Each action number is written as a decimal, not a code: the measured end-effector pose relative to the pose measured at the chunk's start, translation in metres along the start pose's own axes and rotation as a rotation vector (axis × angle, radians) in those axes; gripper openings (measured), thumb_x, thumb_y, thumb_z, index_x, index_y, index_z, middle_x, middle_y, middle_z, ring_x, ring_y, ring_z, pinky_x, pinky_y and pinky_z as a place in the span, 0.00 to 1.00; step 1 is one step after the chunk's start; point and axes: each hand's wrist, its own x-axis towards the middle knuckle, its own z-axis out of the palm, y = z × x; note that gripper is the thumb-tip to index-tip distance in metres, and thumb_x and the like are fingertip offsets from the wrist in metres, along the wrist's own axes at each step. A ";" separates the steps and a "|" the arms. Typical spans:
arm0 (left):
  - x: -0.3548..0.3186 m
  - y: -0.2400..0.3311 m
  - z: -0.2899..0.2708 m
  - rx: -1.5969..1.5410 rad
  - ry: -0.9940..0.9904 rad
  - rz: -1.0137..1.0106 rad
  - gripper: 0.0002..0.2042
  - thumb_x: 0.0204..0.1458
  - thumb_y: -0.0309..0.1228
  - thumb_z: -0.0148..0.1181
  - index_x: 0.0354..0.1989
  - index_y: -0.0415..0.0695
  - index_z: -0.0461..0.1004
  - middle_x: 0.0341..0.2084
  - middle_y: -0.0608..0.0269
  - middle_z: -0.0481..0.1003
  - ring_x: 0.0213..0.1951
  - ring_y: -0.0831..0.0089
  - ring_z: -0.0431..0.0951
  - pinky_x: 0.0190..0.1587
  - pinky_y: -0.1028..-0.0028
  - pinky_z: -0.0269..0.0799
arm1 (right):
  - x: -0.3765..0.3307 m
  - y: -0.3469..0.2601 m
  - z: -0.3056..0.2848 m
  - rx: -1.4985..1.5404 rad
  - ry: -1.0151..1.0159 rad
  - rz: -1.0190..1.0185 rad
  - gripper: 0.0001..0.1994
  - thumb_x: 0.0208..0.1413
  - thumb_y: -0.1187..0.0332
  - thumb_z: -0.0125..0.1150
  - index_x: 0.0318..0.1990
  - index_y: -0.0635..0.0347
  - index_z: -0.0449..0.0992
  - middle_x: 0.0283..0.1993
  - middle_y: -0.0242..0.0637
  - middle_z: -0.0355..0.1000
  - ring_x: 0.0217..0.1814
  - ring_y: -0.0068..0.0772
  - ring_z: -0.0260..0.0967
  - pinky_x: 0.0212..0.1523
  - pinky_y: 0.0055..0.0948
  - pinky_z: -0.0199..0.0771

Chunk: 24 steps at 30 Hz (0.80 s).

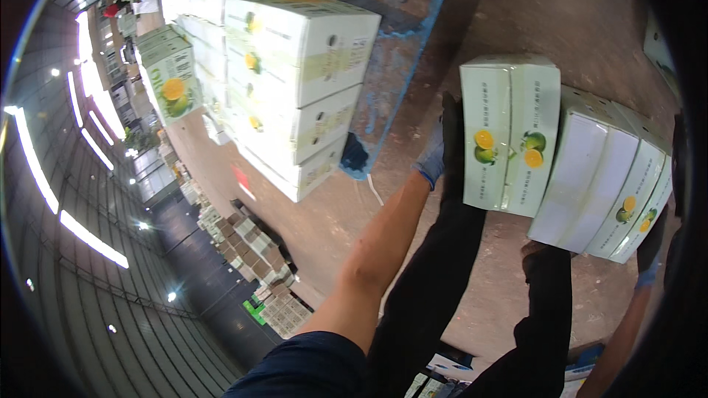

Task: The person assembles flat cardboard boxes into rectangular containers, then uses a handheld tape dispenser to seal the flaps. They repeatedly pick up boxes, fold them, apply tape, and stack the finished units on a blue pallet.

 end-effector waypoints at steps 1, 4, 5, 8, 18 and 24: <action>0.002 -0.009 0.001 -0.017 0.019 0.016 0.30 0.72 0.50 0.48 0.69 0.34 0.65 0.60 0.47 0.74 0.61 0.66 0.72 0.66 0.67 0.68 | 0.002 -0.004 0.000 -0.012 0.019 -0.002 0.31 0.75 0.54 0.52 0.77 0.63 0.58 0.77 0.44 0.61 0.77 0.37 0.58 0.75 0.36 0.59; 0.012 -0.023 0.011 -0.463 0.014 -0.195 0.28 0.72 0.48 0.47 0.66 0.34 0.67 0.58 0.47 0.75 0.58 0.64 0.75 0.62 0.66 0.73 | 0.007 -0.018 0.008 -0.037 0.051 -0.006 0.31 0.75 0.53 0.51 0.77 0.63 0.58 0.77 0.43 0.61 0.77 0.38 0.58 0.75 0.37 0.59; 0.014 -0.023 0.014 -0.619 -0.007 -0.262 0.27 0.73 0.47 0.46 0.65 0.34 0.67 0.57 0.47 0.76 0.57 0.63 0.76 0.60 0.65 0.74 | 0.009 -0.023 0.012 -0.039 0.057 -0.004 0.31 0.75 0.53 0.51 0.77 0.63 0.58 0.77 0.43 0.61 0.77 0.38 0.58 0.75 0.37 0.59; 0.014 -0.012 0.018 -1.046 -0.093 -0.384 0.24 0.73 0.45 0.45 0.63 0.35 0.69 0.55 0.47 0.77 0.53 0.61 0.80 0.56 0.64 0.78 | 0.010 -0.028 0.022 -0.022 0.058 -0.027 0.31 0.75 0.52 0.51 0.77 0.62 0.59 0.77 0.43 0.61 0.77 0.39 0.58 0.75 0.38 0.60; -0.131 0.147 -0.063 -1.235 0.118 -0.431 0.22 0.73 0.40 0.47 0.67 0.38 0.67 0.60 0.51 0.75 0.55 0.62 0.81 0.56 0.64 0.83 | -0.083 -0.050 0.057 0.299 0.047 -0.059 0.32 0.75 0.49 0.49 0.76 0.61 0.59 0.77 0.43 0.61 0.77 0.40 0.59 0.76 0.41 0.61; -0.293 0.263 -0.205 -0.812 0.312 -0.458 0.20 0.73 0.34 0.50 0.68 0.38 0.67 0.59 0.54 0.76 0.54 0.69 0.81 0.54 0.69 0.83 | -0.207 -0.102 0.133 0.810 -0.184 -0.091 0.32 0.74 0.48 0.47 0.76 0.60 0.60 0.77 0.42 0.61 0.77 0.42 0.59 0.76 0.43 0.61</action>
